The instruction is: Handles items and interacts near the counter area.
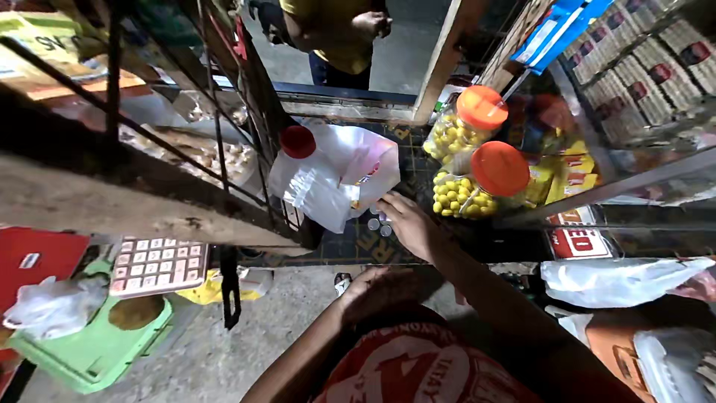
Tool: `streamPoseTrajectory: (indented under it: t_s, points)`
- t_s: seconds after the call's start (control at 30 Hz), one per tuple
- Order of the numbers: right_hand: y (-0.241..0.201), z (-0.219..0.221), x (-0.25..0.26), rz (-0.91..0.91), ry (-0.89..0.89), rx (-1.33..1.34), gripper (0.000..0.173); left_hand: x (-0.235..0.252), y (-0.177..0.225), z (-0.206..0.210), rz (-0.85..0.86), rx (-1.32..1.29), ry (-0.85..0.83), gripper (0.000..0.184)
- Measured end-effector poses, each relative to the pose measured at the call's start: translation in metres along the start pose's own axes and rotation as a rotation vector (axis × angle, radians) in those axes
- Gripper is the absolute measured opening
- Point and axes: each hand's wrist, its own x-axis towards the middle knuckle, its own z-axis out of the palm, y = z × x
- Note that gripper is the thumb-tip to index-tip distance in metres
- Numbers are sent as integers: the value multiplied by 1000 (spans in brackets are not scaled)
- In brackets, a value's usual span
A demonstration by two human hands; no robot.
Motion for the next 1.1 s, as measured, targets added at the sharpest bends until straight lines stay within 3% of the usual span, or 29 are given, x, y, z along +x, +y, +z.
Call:
streamPoseTrajectory:
  t_s: [0.2,0.37,0.47,0.57,0.67,0.77,0.87,1.0,1.1]
  points:
    - [-9,8,-17,-45,-140,43,39,-1,-6,2,49,-139,14,69]
    - [-16,3,-42,-159,-134,88,43,2,-8,4,80,-237,79,62]
    - [-21,8,-69,-290,-96,177,36,-1,-10,4,239,-131,280,52]
    - [-25,8,-93,-408,-66,347,30,-3,-7,8,230,-201,295,55]
    - [-26,-1,-96,-318,67,465,29,-4,-4,5,130,-211,238,54]
    - [-20,-8,-94,-129,79,356,34,-2,-1,7,66,-191,242,48]
    - [-16,10,-102,-221,124,322,31,-6,-4,12,86,-144,313,48]
    - [-18,21,-107,-345,-55,696,38,-14,-18,0,129,-219,481,41]
    - [-20,31,-100,-329,-125,782,37,-36,-31,-18,221,-254,603,35]
